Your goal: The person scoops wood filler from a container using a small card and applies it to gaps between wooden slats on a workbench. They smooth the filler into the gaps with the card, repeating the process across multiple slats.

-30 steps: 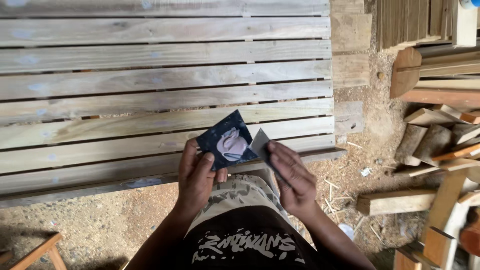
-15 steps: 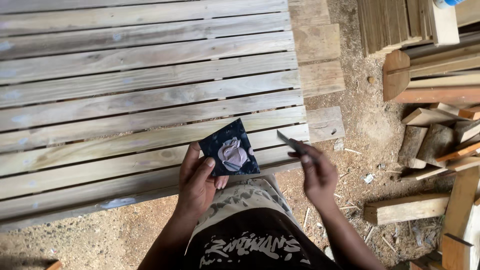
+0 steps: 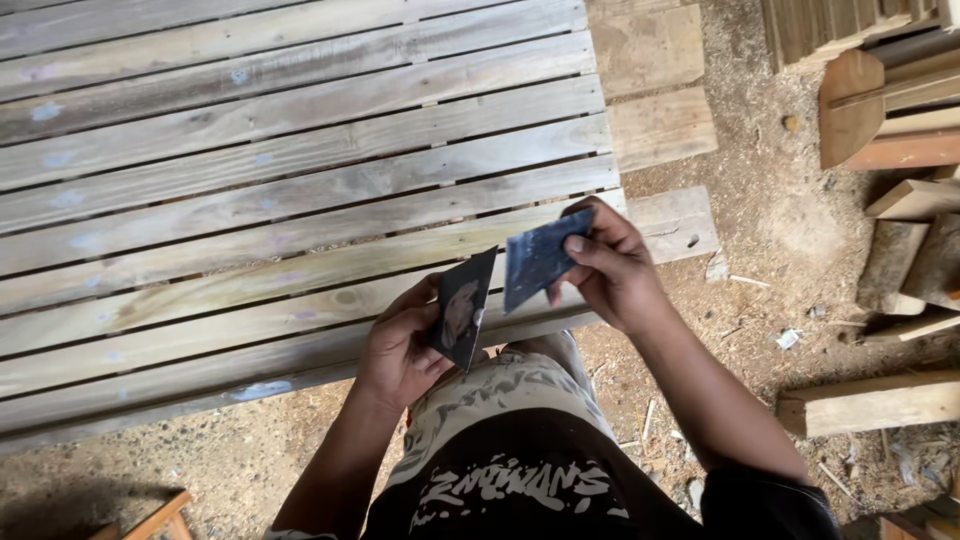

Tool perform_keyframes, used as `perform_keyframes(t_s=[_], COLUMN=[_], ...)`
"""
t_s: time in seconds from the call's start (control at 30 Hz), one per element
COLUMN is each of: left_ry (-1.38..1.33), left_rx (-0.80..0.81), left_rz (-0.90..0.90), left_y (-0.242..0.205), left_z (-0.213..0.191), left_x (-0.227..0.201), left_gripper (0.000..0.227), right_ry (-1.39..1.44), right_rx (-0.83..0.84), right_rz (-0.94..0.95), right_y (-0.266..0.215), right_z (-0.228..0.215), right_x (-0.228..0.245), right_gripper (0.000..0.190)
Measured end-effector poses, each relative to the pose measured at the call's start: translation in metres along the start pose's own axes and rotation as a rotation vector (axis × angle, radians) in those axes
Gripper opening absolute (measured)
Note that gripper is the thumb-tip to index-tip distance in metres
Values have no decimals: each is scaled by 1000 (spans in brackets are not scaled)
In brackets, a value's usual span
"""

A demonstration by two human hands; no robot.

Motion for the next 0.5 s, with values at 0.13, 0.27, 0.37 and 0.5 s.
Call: perform_keyframes(t_s=[0.13,0.27,0.37,0.5], left_ry=[40,91,170,329], left_rx=[16,-44,-162,-96], left_rz=[-32,-24,4,91], left_y=[-7,-15,-20,-23], left_z=[1,-1,-2,0], left_x=[-8,-19,-28,-40], left_gripper=[34,35,37,31], right_ry=[125,47,-75,-319], right_rx=[8,0,128,126], right_rz=[8,55,62,-23], right_y=[2,-8,-17,-28], right_z=[14,22,28,32], right_x=[-36,-50,-44,-7], right_gripper=[10,15,9,16])
Point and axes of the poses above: each hand's wrist, its own y-axis towards the middle knuckle, its own z-axis out of the palm, x = y × z, the point moved 2 cm from there along y, towards the middle knuckle, and after that the axes turned 10 degrees about -y, right-handed, at the moved point
